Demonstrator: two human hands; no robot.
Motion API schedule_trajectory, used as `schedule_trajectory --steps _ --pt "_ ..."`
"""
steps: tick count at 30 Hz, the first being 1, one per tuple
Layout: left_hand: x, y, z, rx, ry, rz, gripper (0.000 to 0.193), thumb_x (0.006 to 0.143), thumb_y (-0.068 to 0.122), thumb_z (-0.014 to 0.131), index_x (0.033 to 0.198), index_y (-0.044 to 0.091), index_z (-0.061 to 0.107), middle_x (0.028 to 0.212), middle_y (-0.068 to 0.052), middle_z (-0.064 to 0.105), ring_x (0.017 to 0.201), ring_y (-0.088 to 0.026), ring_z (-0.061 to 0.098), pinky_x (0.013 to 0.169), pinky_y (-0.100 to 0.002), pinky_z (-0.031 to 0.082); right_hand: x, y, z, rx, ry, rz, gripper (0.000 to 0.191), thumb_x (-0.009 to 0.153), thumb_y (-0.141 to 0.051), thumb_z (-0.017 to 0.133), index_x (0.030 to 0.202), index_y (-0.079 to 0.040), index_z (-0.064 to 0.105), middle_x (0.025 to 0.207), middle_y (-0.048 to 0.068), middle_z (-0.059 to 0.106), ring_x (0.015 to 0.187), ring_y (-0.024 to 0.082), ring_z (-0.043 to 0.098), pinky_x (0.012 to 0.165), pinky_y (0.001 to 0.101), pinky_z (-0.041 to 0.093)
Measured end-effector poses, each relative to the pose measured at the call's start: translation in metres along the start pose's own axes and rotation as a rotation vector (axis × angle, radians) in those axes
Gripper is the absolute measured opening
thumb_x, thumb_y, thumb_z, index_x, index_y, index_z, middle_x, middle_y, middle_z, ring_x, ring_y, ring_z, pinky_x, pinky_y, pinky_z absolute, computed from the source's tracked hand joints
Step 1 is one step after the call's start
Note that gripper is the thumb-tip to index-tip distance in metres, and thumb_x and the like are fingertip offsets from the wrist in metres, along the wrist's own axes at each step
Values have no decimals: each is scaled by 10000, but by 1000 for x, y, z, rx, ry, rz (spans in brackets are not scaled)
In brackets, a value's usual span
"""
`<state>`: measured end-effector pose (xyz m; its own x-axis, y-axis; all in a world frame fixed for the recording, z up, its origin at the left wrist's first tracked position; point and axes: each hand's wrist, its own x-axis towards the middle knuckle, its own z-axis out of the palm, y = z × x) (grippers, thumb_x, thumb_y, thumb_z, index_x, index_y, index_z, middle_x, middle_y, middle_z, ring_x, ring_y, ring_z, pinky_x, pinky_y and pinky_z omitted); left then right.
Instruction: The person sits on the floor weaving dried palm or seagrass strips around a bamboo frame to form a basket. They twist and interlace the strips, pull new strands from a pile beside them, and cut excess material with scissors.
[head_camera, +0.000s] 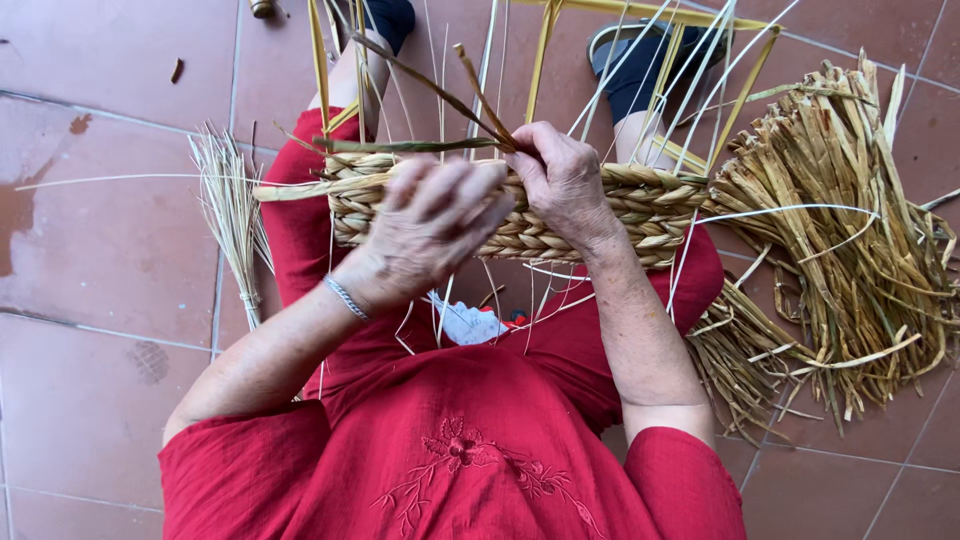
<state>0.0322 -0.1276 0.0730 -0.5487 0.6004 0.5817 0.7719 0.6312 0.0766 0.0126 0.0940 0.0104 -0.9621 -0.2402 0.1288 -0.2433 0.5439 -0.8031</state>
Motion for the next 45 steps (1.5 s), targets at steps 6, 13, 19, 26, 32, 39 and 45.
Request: schedule_trajectory --steps 6,13,19,26,32,39,45 --pt "12 -25 98 -269 -680 -572 175 966 214 682 1051 61 681 967 -188 727 884 -375 707 779 -470 551 -4 2 -5 57 -11 0 105 1034 -50 658 1129 -13 637 972 141 752 899 253 768 760 358 594" --pt "-9 -27 99 -1318 -65 -1110 194 980 158 628 1042 -26 630 1000 -201 717 898 -265 745 787 -402 684 -1 0 -1 66 123 -85 106 985 20 700 1082 -18 681 961 135 691 846 237 727 714 346 574" --pt "-30 -1 34 -1278 -144 -781 334 974 76 417 1152 -9 687 1160 -163 716 1130 -316 666 1017 -478 506 5 -5 16 -64 191 -55 142 867 10 804 973 -36 722 893 109 685 803 230 709 685 361 557" --pt "-28 -35 43 -163 -143 -213 441 817 255 790 1190 27 737 1472 -149 532 1319 -373 477 1095 -542 326 -1 -9 6 -7 35 -133 145 924 -3 714 1069 -6 705 983 123 697 897 285 726 788 376 580" --pt "-47 -59 59 -208 -205 -227 208 862 215 832 1057 186 767 1430 -68 573 1344 -323 496 1119 -509 351 4 -1 34 -74 261 -29 43 936 -33 723 924 -48 685 870 113 711 799 277 717 714 406 563" --pt "-68 -77 71 -246 -290 -305 104 990 122 783 1071 186 770 1382 -52 598 1305 -326 516 1154 -468 371 5 0 21 199 265 -30 303 905 -98 753 1177 1 662 820 51 715 647 165 650 596 329 538" --pt "-79 -84 67 -220 -316 -309 129 1000 72 759 1073 174 728 1363 -55 609 1261 -290 539 1137 -433 370 -104 87 -93 307 789 71 101 1053 -28 680 1152 -29 699 1088 64 752 881 104 712 774 265 609"
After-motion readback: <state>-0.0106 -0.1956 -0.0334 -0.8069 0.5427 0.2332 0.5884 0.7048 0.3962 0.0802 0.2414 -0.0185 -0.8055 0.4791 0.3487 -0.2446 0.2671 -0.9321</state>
